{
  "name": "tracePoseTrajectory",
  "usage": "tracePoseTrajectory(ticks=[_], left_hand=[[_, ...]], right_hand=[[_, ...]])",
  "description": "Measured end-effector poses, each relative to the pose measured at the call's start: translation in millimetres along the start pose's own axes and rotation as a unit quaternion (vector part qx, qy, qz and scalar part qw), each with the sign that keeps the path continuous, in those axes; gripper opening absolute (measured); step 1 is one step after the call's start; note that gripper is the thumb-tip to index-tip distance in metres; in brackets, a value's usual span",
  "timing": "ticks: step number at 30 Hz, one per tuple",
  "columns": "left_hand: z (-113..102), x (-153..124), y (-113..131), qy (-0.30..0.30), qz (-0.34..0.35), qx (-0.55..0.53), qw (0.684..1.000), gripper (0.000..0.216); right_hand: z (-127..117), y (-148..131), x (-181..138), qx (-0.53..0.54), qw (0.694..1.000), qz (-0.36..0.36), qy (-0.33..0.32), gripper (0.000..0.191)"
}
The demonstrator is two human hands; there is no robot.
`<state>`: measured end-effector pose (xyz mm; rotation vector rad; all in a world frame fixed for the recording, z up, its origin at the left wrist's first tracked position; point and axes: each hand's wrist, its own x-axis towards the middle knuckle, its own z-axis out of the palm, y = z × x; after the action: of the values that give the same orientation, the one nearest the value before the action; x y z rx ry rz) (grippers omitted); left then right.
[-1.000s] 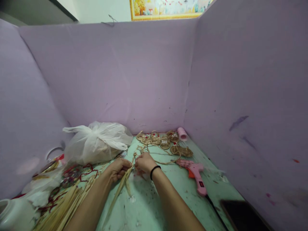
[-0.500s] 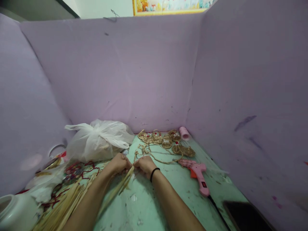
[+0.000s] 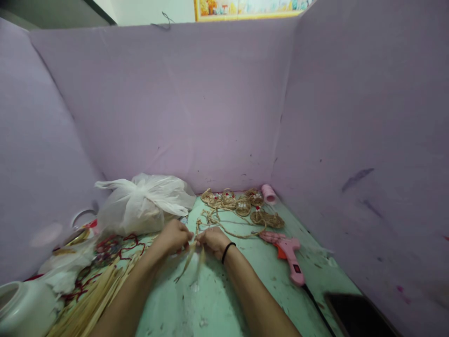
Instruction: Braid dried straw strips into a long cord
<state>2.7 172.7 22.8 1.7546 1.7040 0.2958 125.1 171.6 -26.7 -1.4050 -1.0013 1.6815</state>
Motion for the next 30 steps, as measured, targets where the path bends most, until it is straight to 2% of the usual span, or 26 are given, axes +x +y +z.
tracePoseTrajectory(ticks=[1,3,8,11,15,18,21,24,28,30], left_hand=[[-4,4,-3,0.027,-0.025,-0.057,0.998,0.017],[-7,10,-7,0.024,-0.068,-0.163,0.984,0.019],[11,12,-5,-0.145,-0.127,-0.331,0.924,0.020],[18,13,-6,-0.186,-0.130,-0.353,0.908,0.013],[20,15,-8,-0.124,-0.128,-0.260,0.949,0.015],[26,16,-8,-0.046,-0.120,-0.199,0.972,0.020],[33,17,-8,0.005,-0.062,-0.232,0.971,0.023],[37,15,-9,0.002,-0.037,-0.284,0.958,0.026],[33,12,-7,-0.023,-0.071,-0.304,0.950,0.021],[32,11,-6,-0.028,-0.081,-0.292,0.952,0.018]], right_hand=[[-1,0,0,0.004,1.000,-0.001,-0.004,0.014],[-1,-1,-1,0.020,1.000,0.000,-0.011,0.014],[-3,-4,-7,0.031,0.998,-0.009,-0.062,0.016],[-6,-3,-5,-0.003,0.997,-0.028,-0.075,0.015],[-10,1,4,-0.172,0.978,-0.110,-0.031,0.016],[-9,2,6,-0.321,0.932,-0.167,0.031,0.015],[-9,-1,1,-0.410,0.888,-0.202,0.058,0.017],[-13,-7,-5,-0.424,0.886,-0.175,0.065,0.016],[-29,-17,-11,-0.403,0.908,-0.095,0.062,0.012],[-38,-23,-16,-0.416,0.905,-0.063,0.063,0.011]])
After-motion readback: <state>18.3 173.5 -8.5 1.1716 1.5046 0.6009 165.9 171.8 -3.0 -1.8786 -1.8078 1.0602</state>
